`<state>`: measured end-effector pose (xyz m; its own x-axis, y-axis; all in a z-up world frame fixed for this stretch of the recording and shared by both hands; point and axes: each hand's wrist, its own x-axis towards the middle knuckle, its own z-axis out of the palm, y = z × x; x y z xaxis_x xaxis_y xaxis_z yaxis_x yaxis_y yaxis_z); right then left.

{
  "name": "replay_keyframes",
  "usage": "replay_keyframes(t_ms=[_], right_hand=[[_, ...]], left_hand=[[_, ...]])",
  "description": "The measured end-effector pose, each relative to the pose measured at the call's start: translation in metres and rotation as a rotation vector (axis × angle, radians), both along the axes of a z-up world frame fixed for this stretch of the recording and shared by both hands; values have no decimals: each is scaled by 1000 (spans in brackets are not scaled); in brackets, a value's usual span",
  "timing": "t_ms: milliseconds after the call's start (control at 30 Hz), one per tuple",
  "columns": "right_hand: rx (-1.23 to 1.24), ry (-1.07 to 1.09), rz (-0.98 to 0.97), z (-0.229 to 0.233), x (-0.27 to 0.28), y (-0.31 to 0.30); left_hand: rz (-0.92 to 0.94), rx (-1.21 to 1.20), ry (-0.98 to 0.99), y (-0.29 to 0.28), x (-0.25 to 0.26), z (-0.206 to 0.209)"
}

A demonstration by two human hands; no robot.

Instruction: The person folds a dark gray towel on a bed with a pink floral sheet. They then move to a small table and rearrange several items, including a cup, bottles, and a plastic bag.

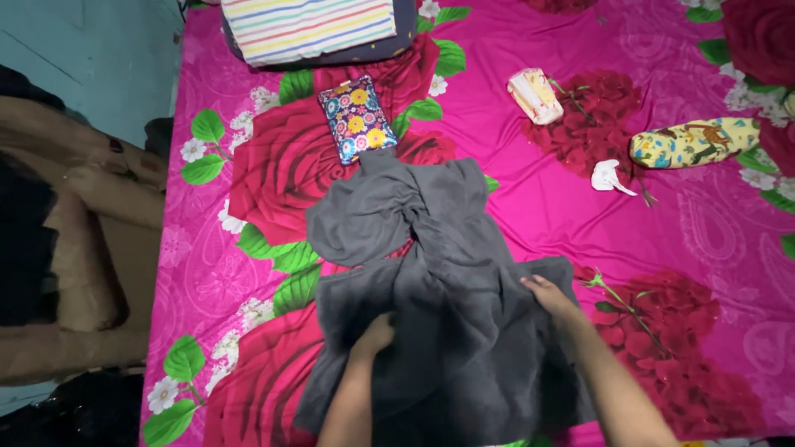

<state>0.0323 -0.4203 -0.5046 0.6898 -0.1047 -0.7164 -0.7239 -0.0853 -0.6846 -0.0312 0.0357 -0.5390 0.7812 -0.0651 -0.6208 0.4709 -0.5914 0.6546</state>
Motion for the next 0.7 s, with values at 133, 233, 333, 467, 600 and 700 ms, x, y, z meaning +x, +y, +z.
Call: replay_keyframes(t_ms=[133, 233, 333, 467, 600, 700], right_hand=[[-141, 129, 408, 98, 29, -9], [-313, -108, 372, 200, 73, -29], [-35, -317, -4, 346, 108, -46], [212, -685, -175, 458, 142, -61], [-6, -735, -17, 502, 188, -54], [68, -896, -131, 558, 195, -55]], left_hand=[[-57, -62, -295, 10, 34, 25], [361, -323, -728, 61, 83, 74], [536, 24, -940, 137, 140, 170], [791, -774, -788, 172, 157, 379], [678, -961, -451, 169, 195, 472], [643, -157, -1133, 243, 293, 436]])
